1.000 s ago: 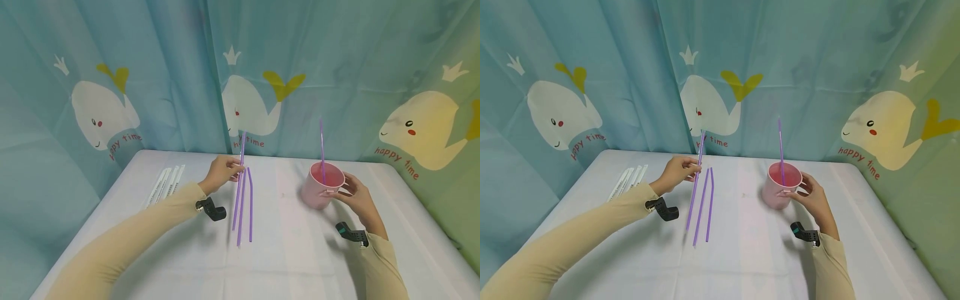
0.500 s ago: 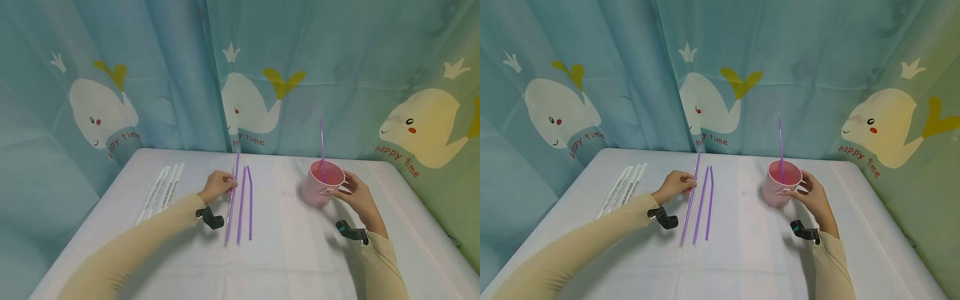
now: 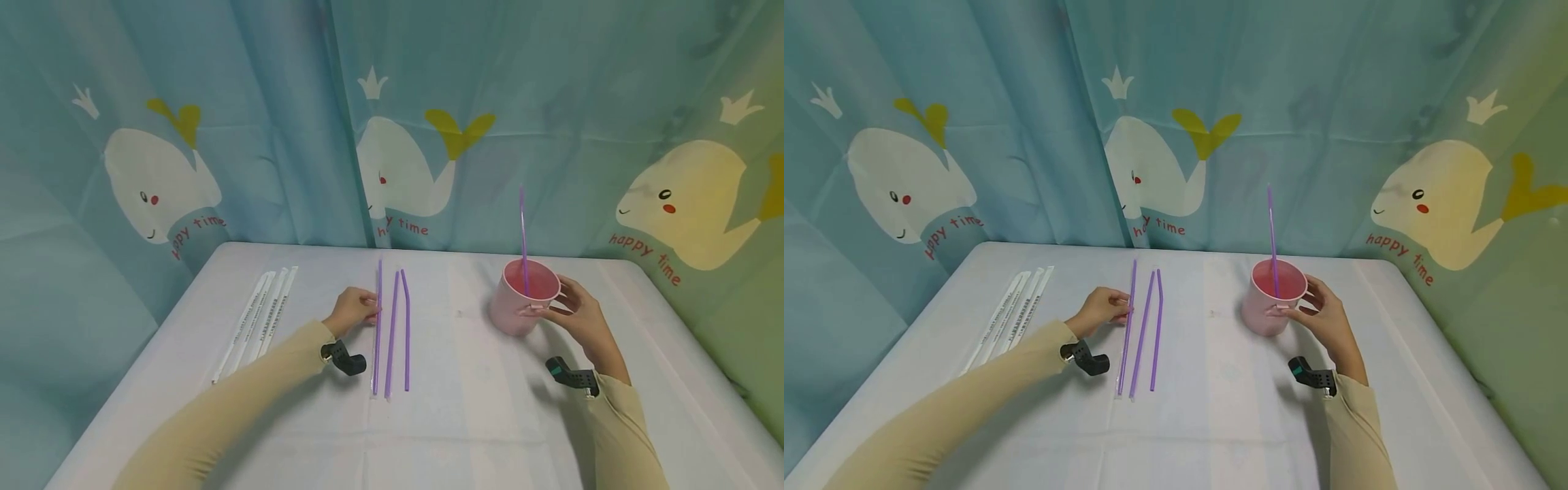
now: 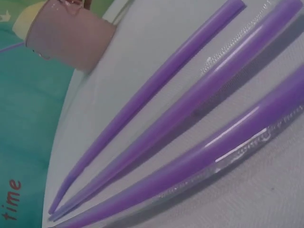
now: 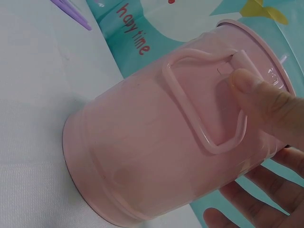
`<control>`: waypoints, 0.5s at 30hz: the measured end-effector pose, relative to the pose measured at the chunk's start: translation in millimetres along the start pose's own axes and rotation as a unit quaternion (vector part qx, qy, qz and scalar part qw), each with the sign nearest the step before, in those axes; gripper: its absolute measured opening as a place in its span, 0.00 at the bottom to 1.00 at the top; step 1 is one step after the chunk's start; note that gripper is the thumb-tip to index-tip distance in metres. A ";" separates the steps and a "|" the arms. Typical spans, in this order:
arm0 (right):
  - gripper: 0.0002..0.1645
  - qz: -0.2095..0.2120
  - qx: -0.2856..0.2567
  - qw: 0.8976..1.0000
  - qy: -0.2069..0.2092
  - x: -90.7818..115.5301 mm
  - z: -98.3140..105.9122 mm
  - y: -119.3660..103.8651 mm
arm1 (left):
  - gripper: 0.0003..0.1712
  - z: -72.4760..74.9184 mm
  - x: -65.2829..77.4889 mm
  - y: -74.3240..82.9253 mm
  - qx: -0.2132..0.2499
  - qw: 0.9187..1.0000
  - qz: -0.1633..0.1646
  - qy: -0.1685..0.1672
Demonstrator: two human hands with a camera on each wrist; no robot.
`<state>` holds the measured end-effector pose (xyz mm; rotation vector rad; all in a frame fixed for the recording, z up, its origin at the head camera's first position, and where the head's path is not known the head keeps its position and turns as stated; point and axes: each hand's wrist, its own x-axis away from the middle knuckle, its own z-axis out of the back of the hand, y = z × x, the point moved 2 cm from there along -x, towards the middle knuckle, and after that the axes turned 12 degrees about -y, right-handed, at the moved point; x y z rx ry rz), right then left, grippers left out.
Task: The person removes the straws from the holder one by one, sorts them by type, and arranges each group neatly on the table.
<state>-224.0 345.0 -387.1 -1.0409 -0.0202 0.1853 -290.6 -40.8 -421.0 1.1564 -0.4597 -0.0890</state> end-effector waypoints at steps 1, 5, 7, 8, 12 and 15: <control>0.47 0.000 0.001 1.000 0.000 -0.1 -0.2 -0.1 | 0.18 -0.2 -0.1 -0.9 0.000 1.000 0.000 0.000; 0.47 -0.007 0.005 1.000 0.000 -0.5 -0.1 -0.2 | 0.18 -0.8 0.7 -3.4 0.004 1.000 0.003 0.001; 0.47 -0.009 0.004 1.000 -0.001 -0.5 0.1 -0.3 | 0.17 -1.0 1.0 -4.3 0.006 1.000 0.003 0.002; 0.47 -0.008 0.004 1.000 -0.001 -0.5 0.1 -0.4 | 0.17 -1.1 0.9 -4.8 0.007 1.000 0.003 0.002; 0.47 -0.008 0.000 1.000 -0.002 -0.2 0.2 -0.1 | 0.16 -1.9 0.4 -5.6 0.013 1.000 0.004 0.003; 0.47 -0.009 0.001 1.000 -0.002 0.0 0.1 0.2 | 0.14 -3.0 0.3 -6.1 0.017 1.000 0.008 0.005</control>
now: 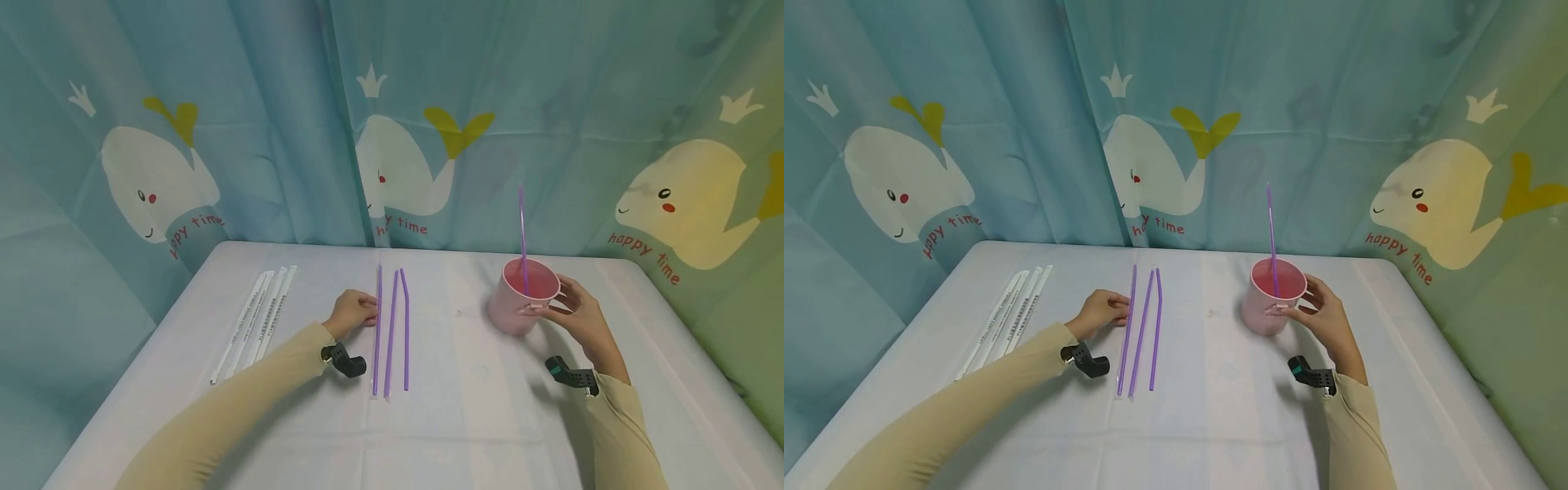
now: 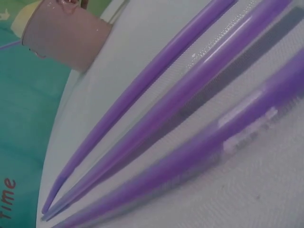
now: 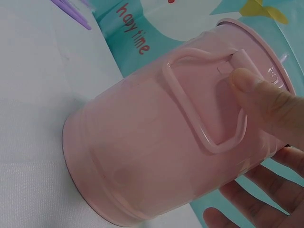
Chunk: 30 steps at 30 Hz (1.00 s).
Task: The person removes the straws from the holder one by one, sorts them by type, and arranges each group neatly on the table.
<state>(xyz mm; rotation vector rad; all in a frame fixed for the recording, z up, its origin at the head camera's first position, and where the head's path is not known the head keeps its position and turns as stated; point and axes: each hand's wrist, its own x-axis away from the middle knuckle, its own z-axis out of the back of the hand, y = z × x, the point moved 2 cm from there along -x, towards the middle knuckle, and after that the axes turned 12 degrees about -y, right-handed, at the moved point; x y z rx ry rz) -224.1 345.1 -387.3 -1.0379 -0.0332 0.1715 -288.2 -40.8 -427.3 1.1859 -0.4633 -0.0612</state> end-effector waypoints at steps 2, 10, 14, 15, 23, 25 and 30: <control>0.47 0.000 0.001 1.000 0.000 0.1 -0.2 -0.3 | 0.13 -0.6 0.3 -0.6 0.003 1.000 0.003 0.002; 0.48 -0.004 0.004 1.000 0.001 -0.3 0.1 -0.4 | 0.13 -0.8 -0.6 -2.3 0.001 1.000 -0.003 0.003; 0.48 -0.013 0.009 1.000 0.000 -0.6 0.5 -1.3 | 0.12 -0.6 -0.5 -2.1 -0.001 1.000 0.001 0.005; 0.48 -0.017 0.010 1.000 -0.001 -0.6 0.7 -1.6 | 0.12 -0.6 -0.1 -1.7 -0.002 1.000 0.002 0.005; 0.49 -0.027 0.016 0.999 -0.002 -0.8 0.7 -2.1 | 0.13 3.2 3.6 3.7 -0.013 1.000 0.026 0.010; 0.49 -0.028 0.016 0.999 -0.002 -0.6 0.8 -2.4 | 0.13 4.8 4.1 5.5 -0.016 0.999 0.027 0.013; 0.50 -0.032 0.013 0.999 -0.007 -1.0 1.1 -2.7 | 0.14 8.3 3.3 10.9 -0.016 0.999 0.029 0.020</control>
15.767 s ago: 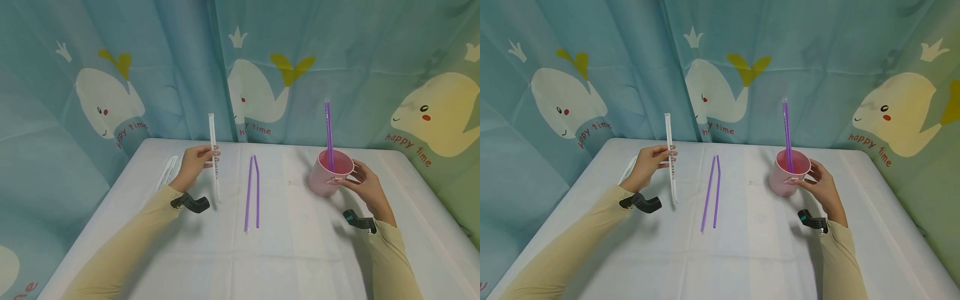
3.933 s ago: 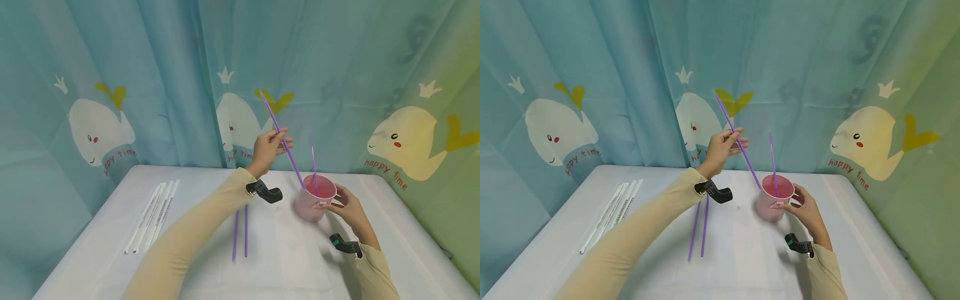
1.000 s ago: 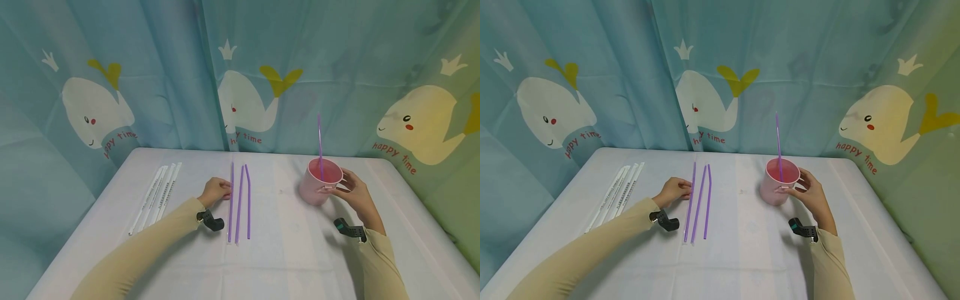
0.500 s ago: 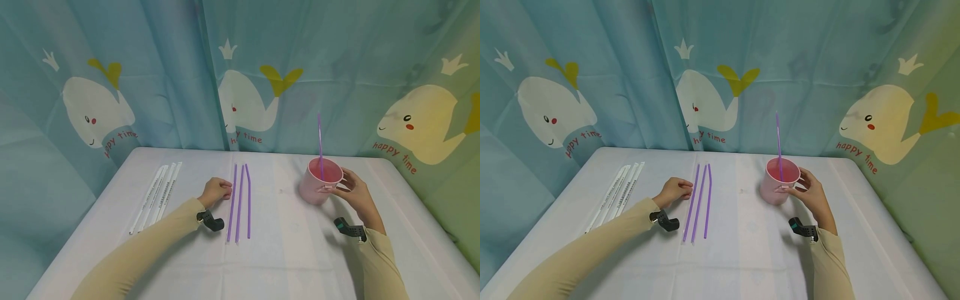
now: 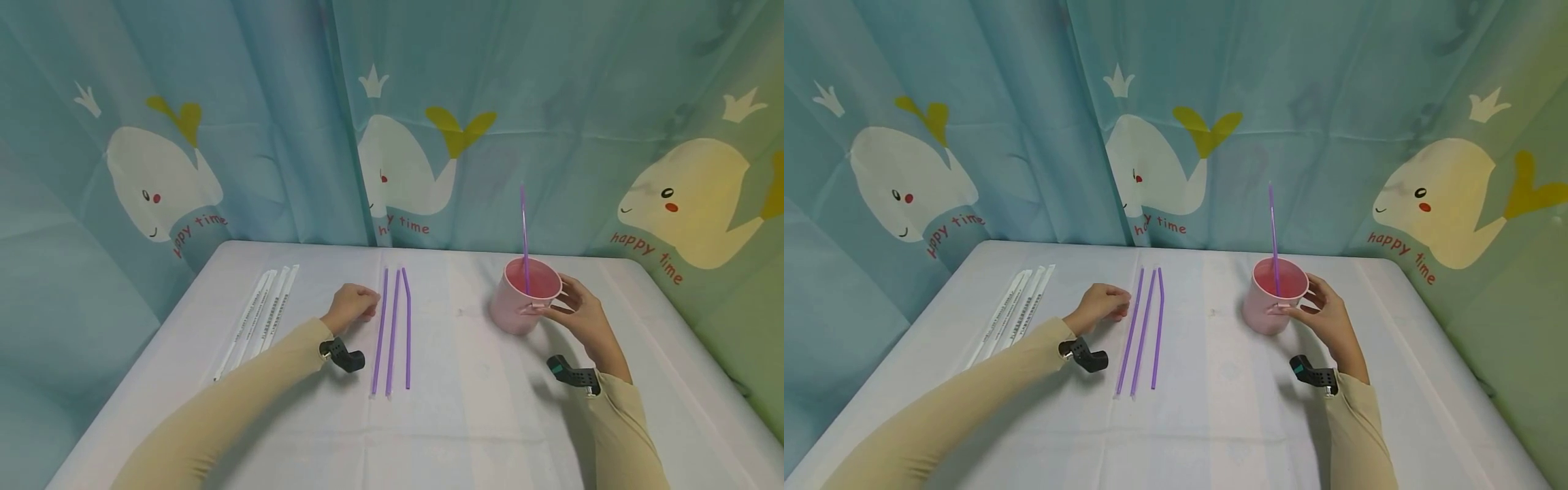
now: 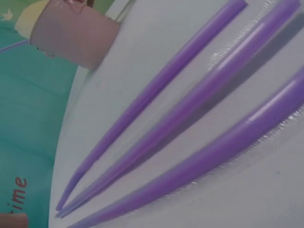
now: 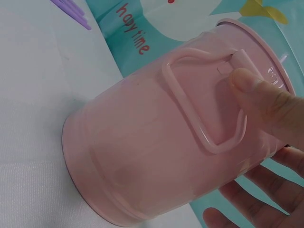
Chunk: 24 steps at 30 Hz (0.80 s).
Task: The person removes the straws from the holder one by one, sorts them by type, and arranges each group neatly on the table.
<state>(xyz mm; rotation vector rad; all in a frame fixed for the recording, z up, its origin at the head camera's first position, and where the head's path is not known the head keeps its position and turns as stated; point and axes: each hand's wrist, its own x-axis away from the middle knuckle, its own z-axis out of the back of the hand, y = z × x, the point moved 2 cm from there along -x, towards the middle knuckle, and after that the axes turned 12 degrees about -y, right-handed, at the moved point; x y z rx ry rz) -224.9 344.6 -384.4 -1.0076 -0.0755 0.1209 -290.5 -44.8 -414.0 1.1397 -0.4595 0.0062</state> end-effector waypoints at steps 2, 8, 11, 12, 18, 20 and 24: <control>0.50 -0.001 -0.001 1.000 -0.001 -0.4 0.1 -0.1 | 0.15 0.8 0.0 3.7 0.003 1.000 0.000 0.000; 0.51 -0.008 -0.001 1.000 -0.004 -0.8 0.8 0.0 | 0.19 0.8 1.9 17.9 0.007 0.999 -0.036 -0.012; 0.51 -0.012 0.004 1.000 -0.006 -1.2 0.9 0.3 | 0.20 -1.2 1.6 24.8 0.007 0.999 -0.036 -0.017; 0.52 -0.012 0.005 1.000 -0.006 -1.4 0.9 0.5 | 0.21 -2.0 1.6 27.1 0.005 0.999 -0.036 -0.018; 0.51 -0.001 0.006 1.000 -0.002 -1.2 1.1 1.4 | 0.24 -5.9 -0.1 41.3 -0.020 0.998 -0.054 -0.034; 0.50 0.003 0.008 1.000 0.000 -0.7 0.9 1.4 | 0.26 -7.2 -0.7 45.7 -0.029 0.996 -0.067 -0.042; 0.49 0.009 0.009 1.000 0.003 0.2 0.1 1.0 | 0.27 -8.5 -1.8 50.8 -0.033 0.993 -0.090 -0.063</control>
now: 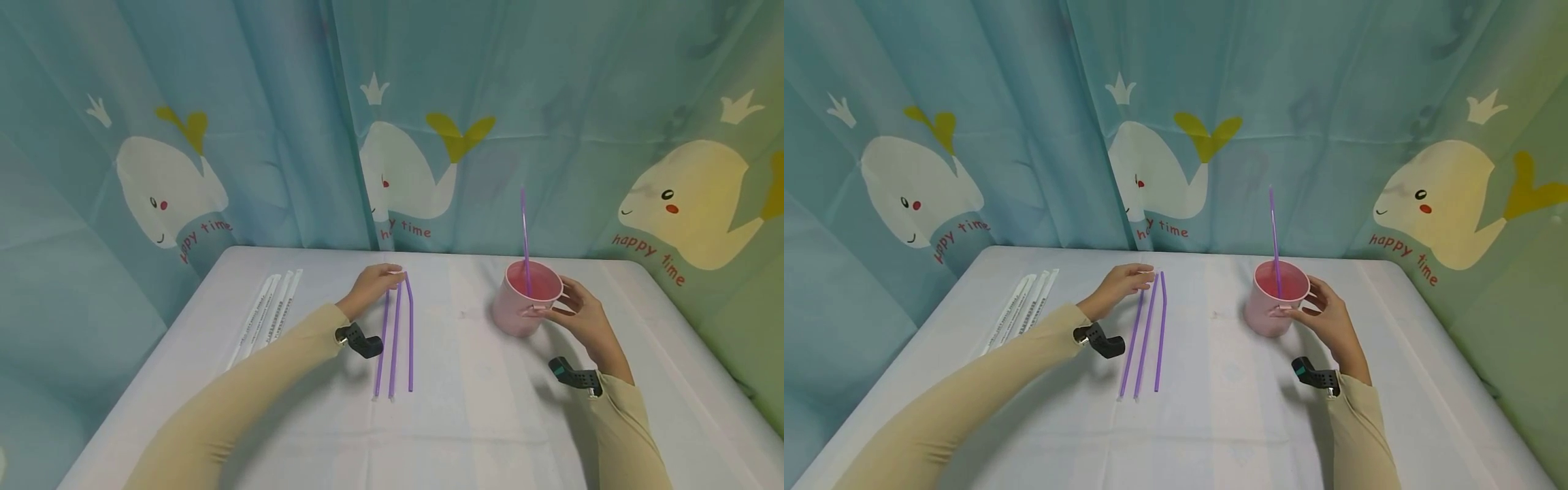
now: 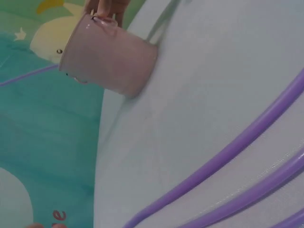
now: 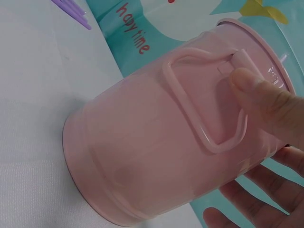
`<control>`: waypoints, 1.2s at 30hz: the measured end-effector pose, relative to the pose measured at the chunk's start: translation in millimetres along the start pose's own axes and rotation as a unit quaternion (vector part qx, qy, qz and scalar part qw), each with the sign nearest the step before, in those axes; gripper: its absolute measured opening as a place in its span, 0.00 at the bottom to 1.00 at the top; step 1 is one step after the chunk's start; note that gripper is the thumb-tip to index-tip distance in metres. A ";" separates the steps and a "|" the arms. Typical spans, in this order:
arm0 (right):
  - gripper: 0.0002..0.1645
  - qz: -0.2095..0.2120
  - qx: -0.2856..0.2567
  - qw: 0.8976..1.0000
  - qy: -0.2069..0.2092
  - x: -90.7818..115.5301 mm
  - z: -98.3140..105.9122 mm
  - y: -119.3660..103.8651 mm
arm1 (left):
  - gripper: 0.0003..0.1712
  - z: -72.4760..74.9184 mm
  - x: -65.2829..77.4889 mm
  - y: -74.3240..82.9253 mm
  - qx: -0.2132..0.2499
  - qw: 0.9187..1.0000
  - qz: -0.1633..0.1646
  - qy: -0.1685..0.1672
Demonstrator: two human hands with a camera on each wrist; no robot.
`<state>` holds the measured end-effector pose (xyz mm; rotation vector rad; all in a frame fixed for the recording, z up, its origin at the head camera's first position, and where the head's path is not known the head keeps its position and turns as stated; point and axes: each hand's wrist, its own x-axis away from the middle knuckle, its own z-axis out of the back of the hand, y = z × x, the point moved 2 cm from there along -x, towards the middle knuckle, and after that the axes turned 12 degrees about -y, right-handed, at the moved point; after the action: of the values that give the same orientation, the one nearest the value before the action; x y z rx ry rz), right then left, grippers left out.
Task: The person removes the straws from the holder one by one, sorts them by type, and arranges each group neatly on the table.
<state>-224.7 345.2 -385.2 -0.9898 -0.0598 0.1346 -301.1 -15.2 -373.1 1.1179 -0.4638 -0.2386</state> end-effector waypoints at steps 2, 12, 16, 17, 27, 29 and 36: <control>0.49 0.000 -0.001 1.000 -0.002 0.2 0.1 0.2 | 0.27 -0.2 -1.1 1.8 0.005 1.000 -0.020 -0.011; 0.49 0.006 -0.012 1.000 -0.001 1.8 3.1 4.6 | 0.28 -4.5 -9.1 29.2 0.026 0.993 -0.112 -0.028; 0.48 0.005 -0.012 1.000 -0.001 2.3 2.4 4.3 | 0.27 -10.1 -13.2 46.5 0.050 0.989 -0.132 -0.031; 0.48 0.004 -0.012 1.000 0.000 2.3 2.0 4.3 | 0.27 -11.7 -14.8 50.8 0.052 0.989 -0.137 -0.031; 0.48 0.003 -0.016 1.000 -0.006 0.0 -0.3 2.7 | 0.26 -33.7 -35.8 78.5 0.073 0.985 -0.153 -0.019; 0.48 0.003 -0.017 1.000 -0.006 -0.5 -0.3 2.8 | 0.26 -38.5 -40.9 82.5 0.073 0.985 -0.154 -0.019; 0.48 0.014 -0.014 1.000 0.001 0.1 0.7 5.6 | 0.26 -56.3 -60.0 98.9 0.072 0.985 -0.157 -0.009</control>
<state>-225.1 348.8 -389.5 -1.0187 -0.0459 0.1581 -331.9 96.9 -318.1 1.3313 -0.3216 -0.4979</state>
